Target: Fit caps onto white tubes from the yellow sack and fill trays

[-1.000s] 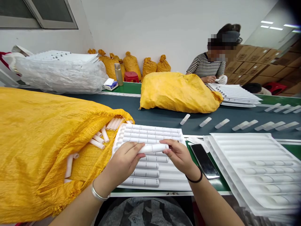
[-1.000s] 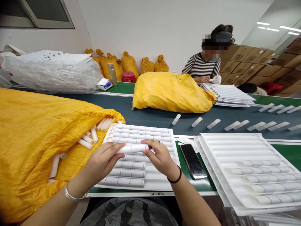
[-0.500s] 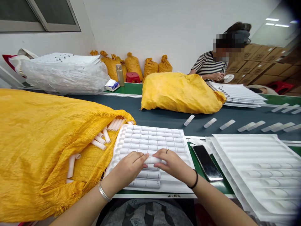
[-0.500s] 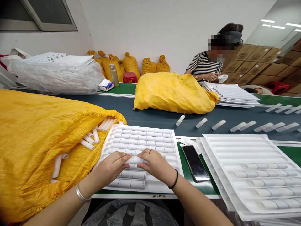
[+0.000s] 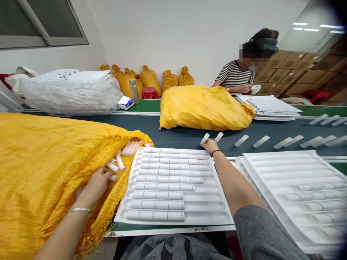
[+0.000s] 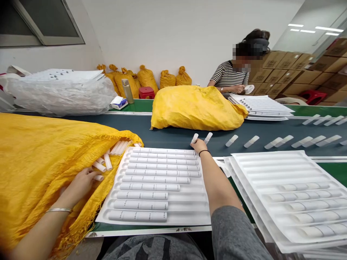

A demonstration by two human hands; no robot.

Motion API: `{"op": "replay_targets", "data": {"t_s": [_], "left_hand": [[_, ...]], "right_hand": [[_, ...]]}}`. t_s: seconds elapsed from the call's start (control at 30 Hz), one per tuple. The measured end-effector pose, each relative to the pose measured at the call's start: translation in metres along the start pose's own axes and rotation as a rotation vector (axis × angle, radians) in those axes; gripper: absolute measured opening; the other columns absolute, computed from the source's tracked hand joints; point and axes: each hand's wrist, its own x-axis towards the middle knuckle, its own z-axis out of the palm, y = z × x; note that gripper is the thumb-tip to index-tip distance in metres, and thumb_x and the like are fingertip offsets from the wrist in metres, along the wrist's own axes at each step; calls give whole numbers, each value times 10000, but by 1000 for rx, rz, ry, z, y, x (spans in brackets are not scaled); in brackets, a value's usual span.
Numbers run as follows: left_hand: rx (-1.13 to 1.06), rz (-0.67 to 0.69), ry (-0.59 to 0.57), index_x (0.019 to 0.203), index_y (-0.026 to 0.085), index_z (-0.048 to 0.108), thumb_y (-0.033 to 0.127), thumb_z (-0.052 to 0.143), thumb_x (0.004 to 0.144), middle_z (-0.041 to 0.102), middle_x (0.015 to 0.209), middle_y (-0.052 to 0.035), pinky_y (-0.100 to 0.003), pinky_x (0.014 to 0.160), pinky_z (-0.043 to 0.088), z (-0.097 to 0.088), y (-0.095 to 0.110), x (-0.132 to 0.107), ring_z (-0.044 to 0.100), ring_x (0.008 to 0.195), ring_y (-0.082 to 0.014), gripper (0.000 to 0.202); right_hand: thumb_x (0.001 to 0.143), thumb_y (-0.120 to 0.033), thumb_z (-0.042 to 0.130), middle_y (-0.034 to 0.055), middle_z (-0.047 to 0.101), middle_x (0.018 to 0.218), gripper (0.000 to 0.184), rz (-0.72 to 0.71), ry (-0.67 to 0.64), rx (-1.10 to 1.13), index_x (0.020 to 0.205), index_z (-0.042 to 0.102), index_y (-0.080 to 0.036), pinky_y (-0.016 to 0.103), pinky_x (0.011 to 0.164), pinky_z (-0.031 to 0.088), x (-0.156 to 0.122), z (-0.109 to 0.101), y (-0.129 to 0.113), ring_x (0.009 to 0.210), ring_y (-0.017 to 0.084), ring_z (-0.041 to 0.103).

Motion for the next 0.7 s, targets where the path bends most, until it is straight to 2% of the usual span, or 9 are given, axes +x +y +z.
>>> {"op": "replay_targets", "data": {"t_s": [0.07,0.17,0.23,0.27,0.33,0.4,0.47,0.57,0.7], "left_hand": [[-17,38,58,953,123,698,305,440,820,611,1009,-141,-463,956,422,-4,7,-3,562,984,-301,343],[-65,57,158,1082,128,647,342,433,871,594,1150,-131,-434,1020,394,-11,27,-9,538,1107,-284,369],[-157,82,215,1103,152,627,371,472,875,605,1170,-108,-398,1025,406,-13,45,-13,539,1134,-254,352],[-218,108,234,1098,166,625,379,490,875,617,1160,-98,-387,1013,421,-12,55,-14,549,1126,-241,336],[-344,185,248,1090,192,628,374,517,879,637,1140,-81,-382,996,440,-10,77,-14,568,1104,-223,299],[-446,249,231,1091,213,633,354,547,875,650,1129,-69,-401,1006,435,-5,99,-13,578,1099,-219,271],[-588,259,198,1082,217,641,336,604,848,651,1143,-70,-420,1030,418,-1,120,-12,573,1121,-225,266],[-1062,133,100,1056,200,627,324,678,802,666,1111,-75,-381,970,482,4,147,-13,605,1084,-211,287],[-1819,-258,-88,1159,185,548,210,568,891,694,985,-64,-230,766,570,-1,173,-18,676,891,-128,270]], "right_hand": [[742,-333,672,188,676,932,358,36,26,-4,969,632,-59,341,776,459,-11,-2,6,901,281,636],[863,-395,493,225,646,1014,474,51,135,-2,1148,544,-19,400,838,449,-49,-6,24,1007,326,601],[892,-361,416,221,614,1099,512,4,231,-5,1271,440,-17,421,910,424,-80,-5,42,1090,324,557],[882,-330,417,220,594,1138,499,-69,270,-16,1277,437,-25,426,941,410,-94,-3,53,1115,321,539],[858,-265,426,193,581,1173,403,-313,190,-56,1201,530,-80,411,951,423,-116,3,72,1103,301,549],[849,-217,425,154,591,1169,319,-520,-1,-117,1080,628,-136,389,911,465,-130,9,85,1020,269,594],[847,-188,438,139,607,1126,296,-582,-118,-187,1020,675,-149,381,873,491,-136,13,90,934,247,620],[829,-149,477,151,615,1063,278,-644,-62,-289,1006,689,-120,401,872,491,-137,11,90,922,258,610],[794,-134,528,153,618,1049,206,-770,55,-315,954,655,-108,428,871,483,-135,3,90,980,295,586]]}}
